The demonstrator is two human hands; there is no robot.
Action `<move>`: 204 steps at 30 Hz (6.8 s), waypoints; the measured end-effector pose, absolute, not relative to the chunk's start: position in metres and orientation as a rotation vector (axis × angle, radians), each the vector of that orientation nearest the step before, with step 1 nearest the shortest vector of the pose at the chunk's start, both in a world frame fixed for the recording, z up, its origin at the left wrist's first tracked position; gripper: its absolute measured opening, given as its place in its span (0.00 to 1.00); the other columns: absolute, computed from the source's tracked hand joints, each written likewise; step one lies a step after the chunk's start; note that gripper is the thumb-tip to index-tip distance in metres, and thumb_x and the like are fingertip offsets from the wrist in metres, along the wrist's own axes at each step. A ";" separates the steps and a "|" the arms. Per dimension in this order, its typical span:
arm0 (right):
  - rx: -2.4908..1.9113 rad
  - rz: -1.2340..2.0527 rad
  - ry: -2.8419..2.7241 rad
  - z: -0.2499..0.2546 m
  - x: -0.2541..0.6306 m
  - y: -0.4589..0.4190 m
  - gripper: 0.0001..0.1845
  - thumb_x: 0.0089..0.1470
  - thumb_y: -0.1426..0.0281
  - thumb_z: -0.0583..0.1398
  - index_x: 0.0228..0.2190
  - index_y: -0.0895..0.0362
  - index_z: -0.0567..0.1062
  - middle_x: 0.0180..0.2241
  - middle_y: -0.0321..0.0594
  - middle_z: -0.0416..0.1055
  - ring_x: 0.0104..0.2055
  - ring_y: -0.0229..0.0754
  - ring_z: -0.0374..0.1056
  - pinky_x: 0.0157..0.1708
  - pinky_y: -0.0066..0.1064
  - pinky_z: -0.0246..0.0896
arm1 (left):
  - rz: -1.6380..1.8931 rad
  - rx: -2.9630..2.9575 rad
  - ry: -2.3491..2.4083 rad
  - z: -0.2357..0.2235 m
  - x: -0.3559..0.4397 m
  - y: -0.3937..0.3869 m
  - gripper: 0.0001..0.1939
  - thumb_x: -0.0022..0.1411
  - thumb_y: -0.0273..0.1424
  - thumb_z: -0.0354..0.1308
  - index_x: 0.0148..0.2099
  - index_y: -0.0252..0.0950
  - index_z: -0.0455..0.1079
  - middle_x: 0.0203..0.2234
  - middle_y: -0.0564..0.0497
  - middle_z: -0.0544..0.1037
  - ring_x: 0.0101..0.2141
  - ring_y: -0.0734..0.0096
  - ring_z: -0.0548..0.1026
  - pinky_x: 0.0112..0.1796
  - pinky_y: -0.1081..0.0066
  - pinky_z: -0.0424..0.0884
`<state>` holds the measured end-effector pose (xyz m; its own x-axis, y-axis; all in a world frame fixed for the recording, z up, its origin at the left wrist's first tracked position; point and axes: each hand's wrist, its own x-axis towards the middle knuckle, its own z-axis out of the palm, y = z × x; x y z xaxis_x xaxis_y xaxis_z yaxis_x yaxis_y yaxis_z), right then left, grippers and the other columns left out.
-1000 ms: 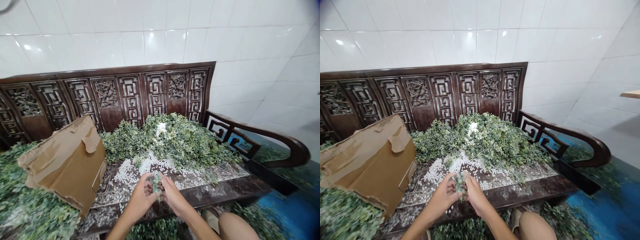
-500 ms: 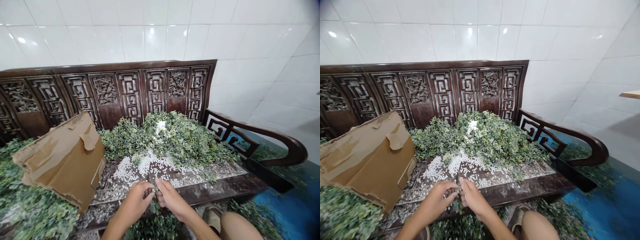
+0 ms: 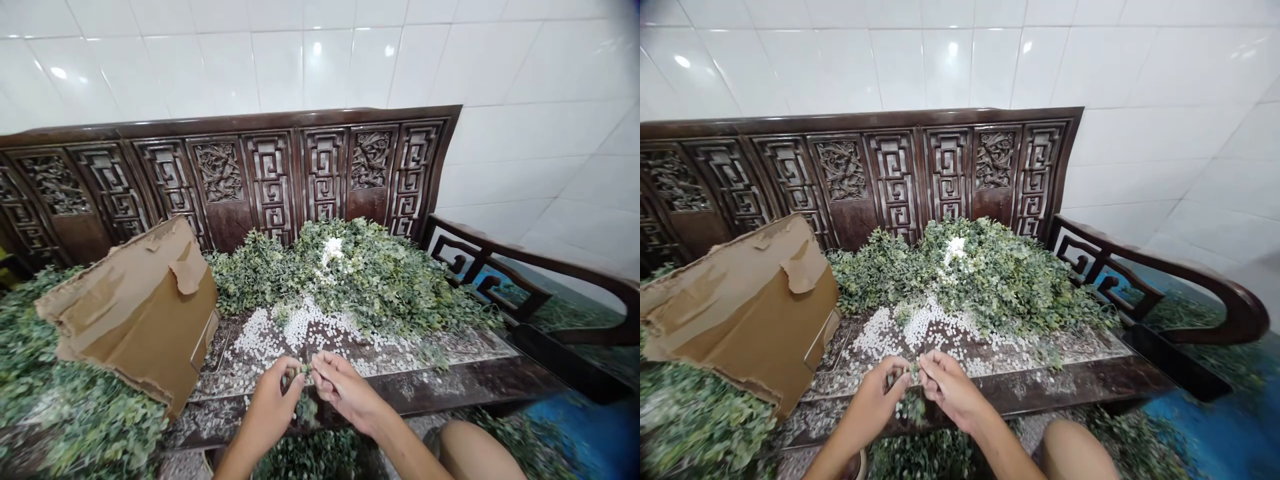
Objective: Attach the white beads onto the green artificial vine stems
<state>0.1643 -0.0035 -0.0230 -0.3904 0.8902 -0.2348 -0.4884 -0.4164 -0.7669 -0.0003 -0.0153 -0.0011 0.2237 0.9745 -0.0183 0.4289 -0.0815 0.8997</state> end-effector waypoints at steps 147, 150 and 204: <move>-0.837 1.741 -0.756 -0.026 0.196 -0.010 0.15 0.40 0.63 0.73 0.28 0.59 0.78 0.25 0.32 0.62 0.23 0.29 0.47 0.21 0.24 0.40 | 0.905 1.481 1.359 0.012 0.039 -0.012 0.06 0.49 0.32 0.58 0.29 0.35 0.73 0.27 0.49 0.79 0.33 0.62 0.74 0.38 0.67 0.67; -0.848 1.772 -0.810 -0.024 0.195 -0.011 0.15 0.41 0.62 0.72 0.28 0.60 0.78 0.24 0.33 0.62 0.23 0.29 0.47 0.21 0.24 0.39 | 0.939 1.459 1.331 0.012 0.039 -0.012 0.06 0.51 0.33 0.58 0.29 0.35 0.71 0.26 0.51 0.77 0.32 0.64 0.73 0.36 0.68 0.67; -0.634 2.129 -0.581 -0.037 0.195 -0.015 0.13 0.36 0.72 0.74 0.22 0.62 0.76 0.20 0.32 0.62 0.20 0.25 0.47 0.19 0.18 0.39 | 0.948 1.397 1.198 0.019 0.038 -0.024 0.05 0.51 0.31 0.58 0.27 0.35 0.71 0.21 0.54 0.72 0.27 0.70 0.69 0.32 0.72 0.65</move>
